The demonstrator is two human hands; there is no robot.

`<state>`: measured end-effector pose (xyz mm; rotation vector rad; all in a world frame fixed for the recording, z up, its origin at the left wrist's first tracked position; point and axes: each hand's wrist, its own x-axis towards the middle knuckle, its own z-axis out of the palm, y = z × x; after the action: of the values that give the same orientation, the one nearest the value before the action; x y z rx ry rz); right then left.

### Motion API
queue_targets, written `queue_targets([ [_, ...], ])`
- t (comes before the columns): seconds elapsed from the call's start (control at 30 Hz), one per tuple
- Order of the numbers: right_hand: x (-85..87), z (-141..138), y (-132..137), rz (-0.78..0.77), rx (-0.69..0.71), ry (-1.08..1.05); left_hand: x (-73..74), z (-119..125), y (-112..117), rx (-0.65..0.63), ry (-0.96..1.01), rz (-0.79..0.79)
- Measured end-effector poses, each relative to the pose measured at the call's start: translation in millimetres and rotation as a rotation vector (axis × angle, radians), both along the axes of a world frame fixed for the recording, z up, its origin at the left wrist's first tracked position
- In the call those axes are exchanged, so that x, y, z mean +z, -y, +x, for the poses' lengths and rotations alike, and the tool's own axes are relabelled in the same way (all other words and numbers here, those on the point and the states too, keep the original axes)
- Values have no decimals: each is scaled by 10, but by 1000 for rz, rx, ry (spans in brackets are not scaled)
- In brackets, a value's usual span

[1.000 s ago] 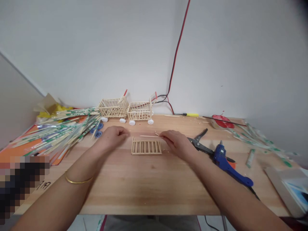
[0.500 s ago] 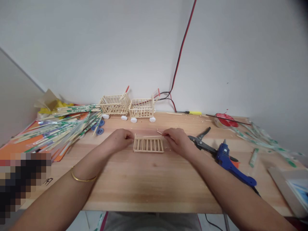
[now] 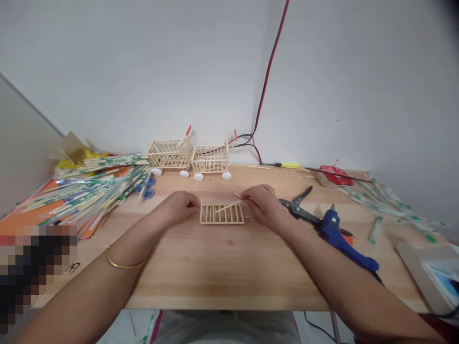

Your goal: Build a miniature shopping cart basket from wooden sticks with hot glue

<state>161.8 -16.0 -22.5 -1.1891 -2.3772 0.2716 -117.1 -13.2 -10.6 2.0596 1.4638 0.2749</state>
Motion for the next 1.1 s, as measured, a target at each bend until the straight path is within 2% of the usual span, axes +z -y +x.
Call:
queue_targets([
  [0.13,206,-61,77,77,37,57,113,24,39,83,94,-10],
  [0.3,572,-290,41,225,180,216,199,101,133,38,482,-268],
  [0.4,662,-469,-75,322,301,296,168,131,154,24,606,-370],
  [0.53,605,-679,-185,402,385,277,178,105,141,61,582,-391],
  [0.63,515,-746,-191,421,303,152,222,43,117,120,505,-371],
  [0.73,415,-714,-187,299,223,48,221,-20,80,213,489,-371],
  [0.87,256,-622,-234,103,275,19,154,-48,32,286,485,-410],
  [1.1,106,-620,-298,-26,354,40,55,0,17,165,372,-452],
])
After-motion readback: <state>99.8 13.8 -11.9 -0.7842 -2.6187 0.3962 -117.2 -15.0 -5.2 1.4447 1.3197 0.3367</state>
